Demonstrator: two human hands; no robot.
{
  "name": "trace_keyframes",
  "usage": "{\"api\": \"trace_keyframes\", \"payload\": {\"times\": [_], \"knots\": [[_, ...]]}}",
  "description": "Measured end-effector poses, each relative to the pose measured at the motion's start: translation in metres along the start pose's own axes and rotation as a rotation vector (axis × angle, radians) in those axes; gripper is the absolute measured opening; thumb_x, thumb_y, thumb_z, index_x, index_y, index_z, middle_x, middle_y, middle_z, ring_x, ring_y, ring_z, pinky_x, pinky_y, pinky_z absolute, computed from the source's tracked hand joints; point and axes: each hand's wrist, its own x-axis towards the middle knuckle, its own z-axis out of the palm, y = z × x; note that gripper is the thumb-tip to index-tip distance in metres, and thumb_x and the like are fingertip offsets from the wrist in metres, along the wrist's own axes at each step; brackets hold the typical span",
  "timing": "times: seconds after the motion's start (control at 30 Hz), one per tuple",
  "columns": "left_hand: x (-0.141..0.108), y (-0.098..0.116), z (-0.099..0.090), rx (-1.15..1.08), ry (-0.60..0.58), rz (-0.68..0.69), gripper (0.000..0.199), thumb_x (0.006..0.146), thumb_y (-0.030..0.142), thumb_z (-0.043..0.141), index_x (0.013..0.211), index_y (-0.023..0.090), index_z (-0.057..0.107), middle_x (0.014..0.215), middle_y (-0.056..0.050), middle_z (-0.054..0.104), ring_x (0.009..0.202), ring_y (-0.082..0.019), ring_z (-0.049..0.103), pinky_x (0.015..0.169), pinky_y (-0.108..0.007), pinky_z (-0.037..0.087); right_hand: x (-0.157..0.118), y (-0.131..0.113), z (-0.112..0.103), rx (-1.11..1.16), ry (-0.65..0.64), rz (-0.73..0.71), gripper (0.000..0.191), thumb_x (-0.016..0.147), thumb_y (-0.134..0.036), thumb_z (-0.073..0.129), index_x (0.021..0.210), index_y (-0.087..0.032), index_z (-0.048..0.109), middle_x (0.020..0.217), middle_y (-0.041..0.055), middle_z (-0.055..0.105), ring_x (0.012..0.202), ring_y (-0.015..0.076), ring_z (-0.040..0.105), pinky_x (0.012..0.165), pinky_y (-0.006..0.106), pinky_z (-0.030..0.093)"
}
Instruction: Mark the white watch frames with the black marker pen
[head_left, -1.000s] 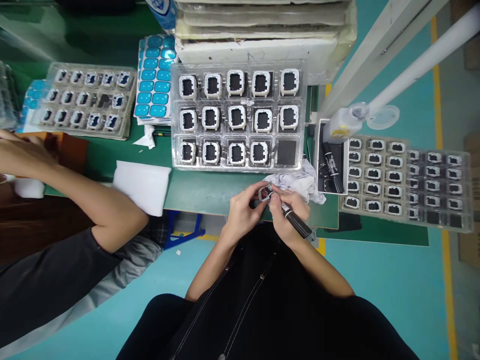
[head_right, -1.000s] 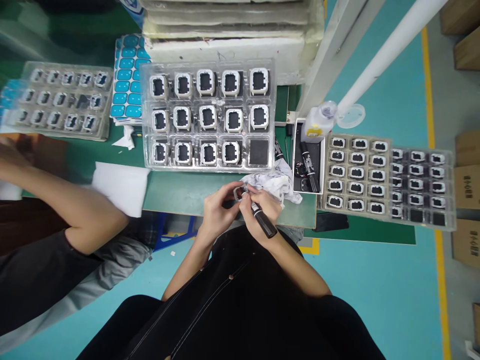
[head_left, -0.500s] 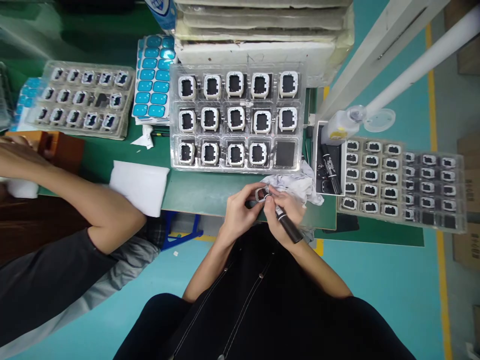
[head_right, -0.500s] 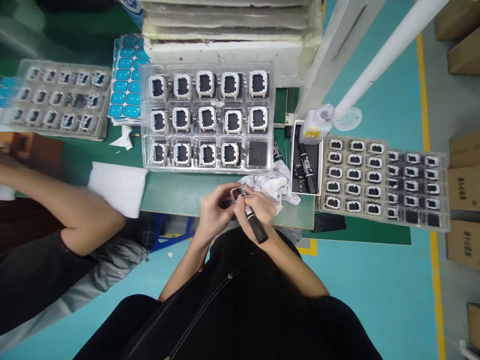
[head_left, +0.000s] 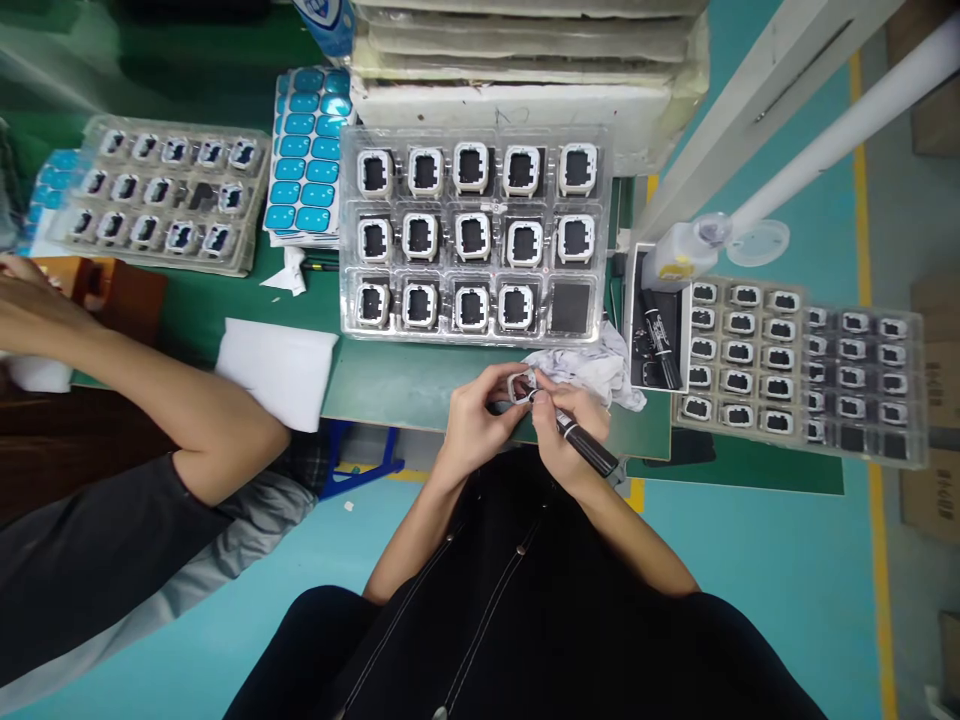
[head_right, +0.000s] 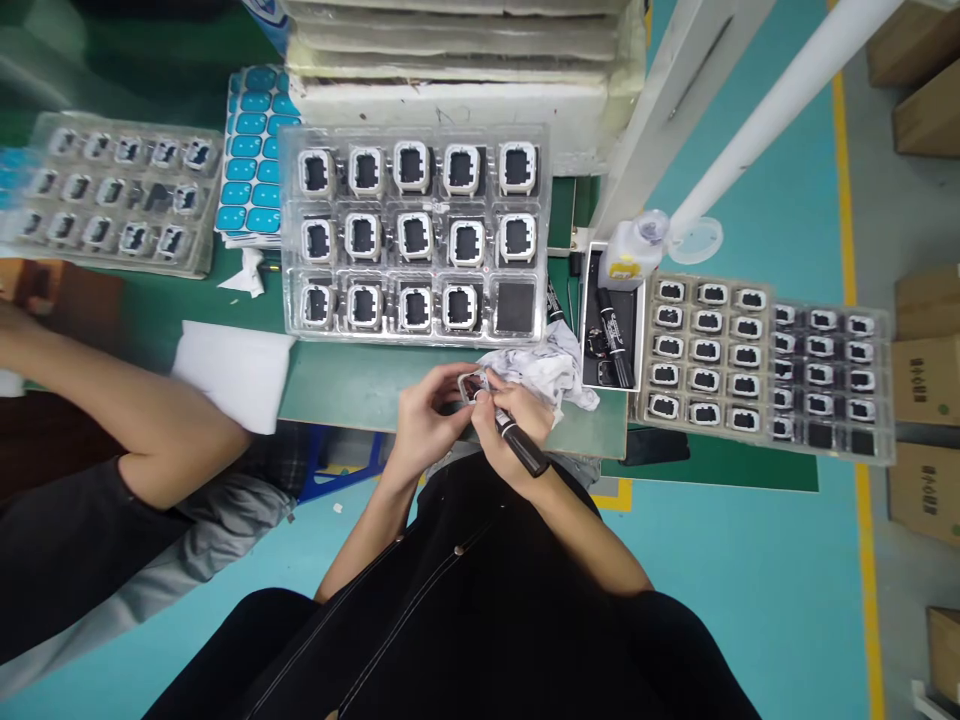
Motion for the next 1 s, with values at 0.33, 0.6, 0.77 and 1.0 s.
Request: {"api": "trace_keyframes", "payload": {"times": [0.33, 0.6, 0.77, 1.0], "knots": [[0.0022, 0.0019, 0.0009, -0.138, -0.014, -0.083, 0.05, 0.086, 0.019, 0.095, 0.133, 0.022, 0.08, 0.108, -0.004, 0.09, 0.093, -0.02, 0.088, 0.092, -0.03, 0.074, 0.0018, -0.002, 0.004, 0.009, 0.057, 0.055, 0.02, 0.113, -0.03, 0.072, 0.093, -0.028, 0.071, 0.094, 0.0021, 0.088, 0.099, 0.026, 0.091, 0.084, 0.037, 0.075], [0.0019, 0.001, 0.0021, -0.096, 0.001, -0.04, 0.049, 0.085, 0.015, 0.09, 0.132, 0.022, 0.08, 0.108, -0.003, 0.09, 0.089, -0.018, 0.087, 0.09, -0.029, 0.074, -0.0001, 0.0016, 0.0057, -0.001, 0.042, 0.045, 0.018, 0.112, -0.028, 0.074, 0.094, -0.028, 0.071, 0.102, 0.0032, 0.089, 0.103, 0.0268, 0.091, 0.083, 0.037, 0.075], [0.0029, 0.0032, 0.0027, -0.055, 0.001, 0.003, 0.043, 0.089, 0.019, 0.087, 0.132, 0.021, 0.08, 0.112, -0.004, 0.09, 0.091, -0.018, 0.088, 0.09, -0.028, 0.074, -0.0005, 0.0024, 0.0063, 0.006, 0.043, 0.05, 0.018, 0.112, -0.027, 0.073, 0.094, -0.028, 0.07, 0.096, 0.0022, 0.087, 0.105, 0.0273, 0.09, 0.084, 0.038, 0.075], [0.0032, 0.0004, 0.0031, -0.108, -0.01, -0.017, 0.048, 0.087, 0.019, 0.091, 0.133, 0.022, 0.08, 0.113, -0.004, 0.09, 0.093, -0.019, 0.087, 0.092, -0.03, 0.073, -0.0008, 0.0005, 0.004, 0.021, 0.041, 0.08, 0.021, 0.112, -0.032, 0.073, 0.091, -0.028, 0.069, 0.097, 0.0036, 0.088, 0.102, 0.0278, 0.09, 0.082, 0.04, 0.075]]}}
